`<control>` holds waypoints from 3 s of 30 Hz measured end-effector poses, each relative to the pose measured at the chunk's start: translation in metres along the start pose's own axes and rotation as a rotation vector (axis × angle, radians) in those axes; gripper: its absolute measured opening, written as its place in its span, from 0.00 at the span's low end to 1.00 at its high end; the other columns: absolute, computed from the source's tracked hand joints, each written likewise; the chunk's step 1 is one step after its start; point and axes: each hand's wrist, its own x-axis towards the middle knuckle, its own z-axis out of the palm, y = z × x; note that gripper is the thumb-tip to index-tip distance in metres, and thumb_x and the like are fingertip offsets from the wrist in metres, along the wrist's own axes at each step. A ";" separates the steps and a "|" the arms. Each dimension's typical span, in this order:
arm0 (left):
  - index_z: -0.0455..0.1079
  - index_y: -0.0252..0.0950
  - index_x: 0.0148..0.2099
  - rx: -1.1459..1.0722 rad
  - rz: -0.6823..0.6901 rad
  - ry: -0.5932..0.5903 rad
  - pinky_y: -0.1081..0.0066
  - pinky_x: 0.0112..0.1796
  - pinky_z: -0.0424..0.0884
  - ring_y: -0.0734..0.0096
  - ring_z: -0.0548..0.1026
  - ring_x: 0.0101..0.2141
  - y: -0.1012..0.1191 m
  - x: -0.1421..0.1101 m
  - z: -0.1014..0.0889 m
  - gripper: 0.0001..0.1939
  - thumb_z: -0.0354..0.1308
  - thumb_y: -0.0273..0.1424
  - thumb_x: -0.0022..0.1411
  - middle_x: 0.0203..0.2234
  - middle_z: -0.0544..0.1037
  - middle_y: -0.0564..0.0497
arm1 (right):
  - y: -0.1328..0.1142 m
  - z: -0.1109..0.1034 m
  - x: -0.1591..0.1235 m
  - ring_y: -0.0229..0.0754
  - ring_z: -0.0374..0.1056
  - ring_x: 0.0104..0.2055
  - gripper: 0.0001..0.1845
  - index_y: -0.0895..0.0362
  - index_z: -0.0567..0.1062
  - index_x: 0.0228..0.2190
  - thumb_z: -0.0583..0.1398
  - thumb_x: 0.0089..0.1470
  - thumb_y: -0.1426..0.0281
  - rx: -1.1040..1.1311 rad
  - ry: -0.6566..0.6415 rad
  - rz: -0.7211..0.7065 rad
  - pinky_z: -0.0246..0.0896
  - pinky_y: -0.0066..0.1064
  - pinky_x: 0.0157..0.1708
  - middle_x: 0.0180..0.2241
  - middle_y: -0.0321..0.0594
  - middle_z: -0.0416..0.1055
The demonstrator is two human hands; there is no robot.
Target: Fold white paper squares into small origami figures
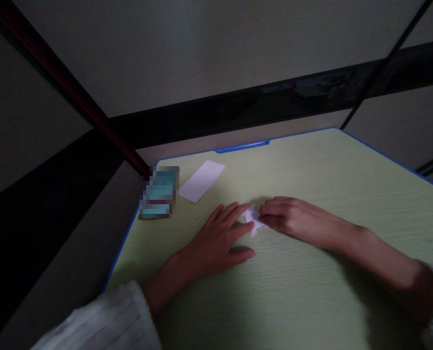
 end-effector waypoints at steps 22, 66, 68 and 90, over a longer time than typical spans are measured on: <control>0.57 0.39 0.53 0.047 0.030 -0.004 0.57 0.54 0.45 0.61 0.45 0.57 -0.001 0.001 0.000 0.25 0.47 0.44 0.55 0.58 0.51 0.48 | 0.000 -0.015 -0.003 0.39 0.62 0.37 0.12 0.58 0.73 0.32 0.51 0.50 0.80 0.380 -0.142 0.174 0.57 0.30 0.37 0.33 0.41 0.66; 0.50 0.41 0.58 -0.052 0.003 -0.036 0.55 0.55 0.40 0.61 0.36 0.59 0.005 -0.002 0.003 0.25 0.43 0.39 0.59 0.60 0.40 0.45 | -0.020 -0.010 -0.007 0.42 0.59 0.33 0.13 0.60 0.70 0.38 0.49 0.53 0.75 0.070 -0.101 0.278 0.55 0.34 0.31 0.33 0.45 0.64; 0.51 0.40 0.57 -0.058 0.000 -0.029 0.55 0.55 0.40 0.61 0.37 0.59 0.005 -0.002 0.003 0.25 0.44 0.39 0.58 0.60 0.40 0.43 | -0.020 -0.008 -0.007 0.42 0.59 0.33 0.13 0.60 0.70 0.39 0.49 0.53 0.75 0.074 -0.100 0.290 0.55 0.35 0.32 0.33 0.45 0.63; 0.50 0.41 0.58 -0.022 -0.004 -0.018 0.55 0.55 0.43 0.57 0.39 0.58 0.007 -0.002 0.003 0.25 0.43 0.38 0.59 0.58 0.44 0.41 | -0.007 -0.002 0.001 0.43 0.59 0.39 0.15 0.63 0.71 0.37 0.51 0.46 0.82 0.478 -0.011 0.345 0.56 0.36 0.41 0.34 0.46 0.63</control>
